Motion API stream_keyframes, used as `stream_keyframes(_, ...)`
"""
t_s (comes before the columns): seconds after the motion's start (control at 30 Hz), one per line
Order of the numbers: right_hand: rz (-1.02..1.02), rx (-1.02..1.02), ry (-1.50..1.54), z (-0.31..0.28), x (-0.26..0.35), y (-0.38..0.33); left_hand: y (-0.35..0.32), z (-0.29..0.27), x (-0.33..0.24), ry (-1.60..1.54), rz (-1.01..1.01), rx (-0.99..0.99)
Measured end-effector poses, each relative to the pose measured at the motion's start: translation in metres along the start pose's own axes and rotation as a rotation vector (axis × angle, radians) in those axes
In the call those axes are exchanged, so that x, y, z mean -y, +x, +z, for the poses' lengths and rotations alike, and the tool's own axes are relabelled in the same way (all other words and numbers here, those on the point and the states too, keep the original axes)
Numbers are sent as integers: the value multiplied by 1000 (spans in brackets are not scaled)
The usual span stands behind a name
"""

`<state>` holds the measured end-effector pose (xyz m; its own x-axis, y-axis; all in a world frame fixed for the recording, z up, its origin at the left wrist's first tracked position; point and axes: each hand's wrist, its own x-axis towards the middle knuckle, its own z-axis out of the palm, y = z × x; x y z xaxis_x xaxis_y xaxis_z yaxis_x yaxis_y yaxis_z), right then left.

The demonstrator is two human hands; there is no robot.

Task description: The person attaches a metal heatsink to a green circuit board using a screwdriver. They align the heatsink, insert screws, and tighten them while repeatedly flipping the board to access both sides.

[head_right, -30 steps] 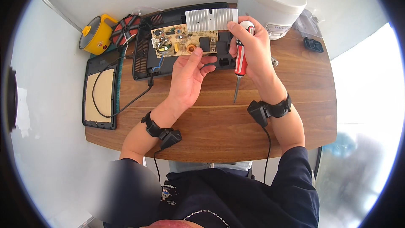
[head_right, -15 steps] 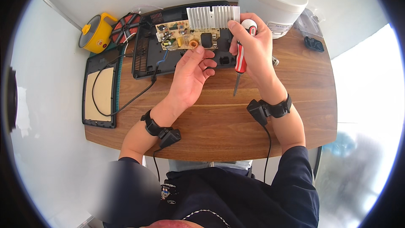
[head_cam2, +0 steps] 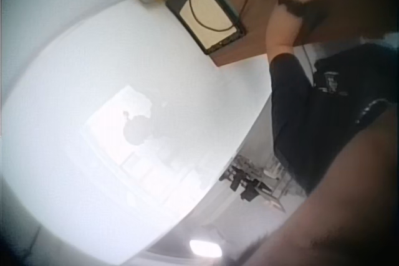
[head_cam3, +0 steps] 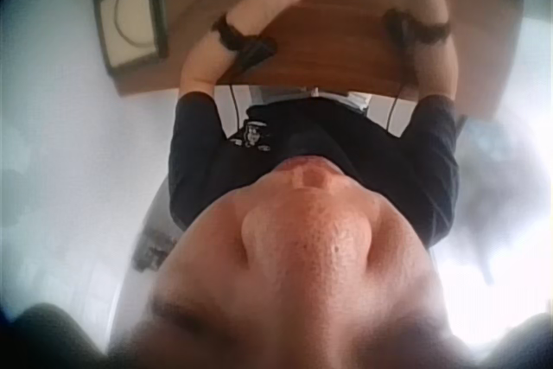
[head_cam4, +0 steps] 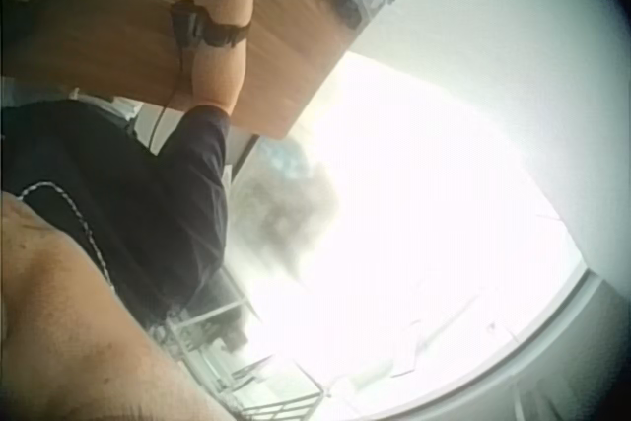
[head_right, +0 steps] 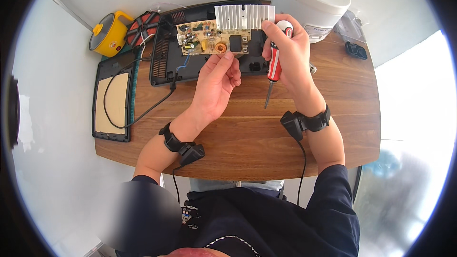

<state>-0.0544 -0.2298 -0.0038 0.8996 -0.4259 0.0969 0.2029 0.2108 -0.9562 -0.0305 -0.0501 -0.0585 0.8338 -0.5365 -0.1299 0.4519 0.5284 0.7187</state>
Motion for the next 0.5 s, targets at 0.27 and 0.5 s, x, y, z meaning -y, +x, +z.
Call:
stream_keyframes(0.27, 41, 3, 42, -2, -1, 3, 1, -1, 2, 4, 8, -32)
stream_keyframes(0.5, 64, 20, 73, -3, -2, 3, 0, 3, 0, 42, 22, -51)
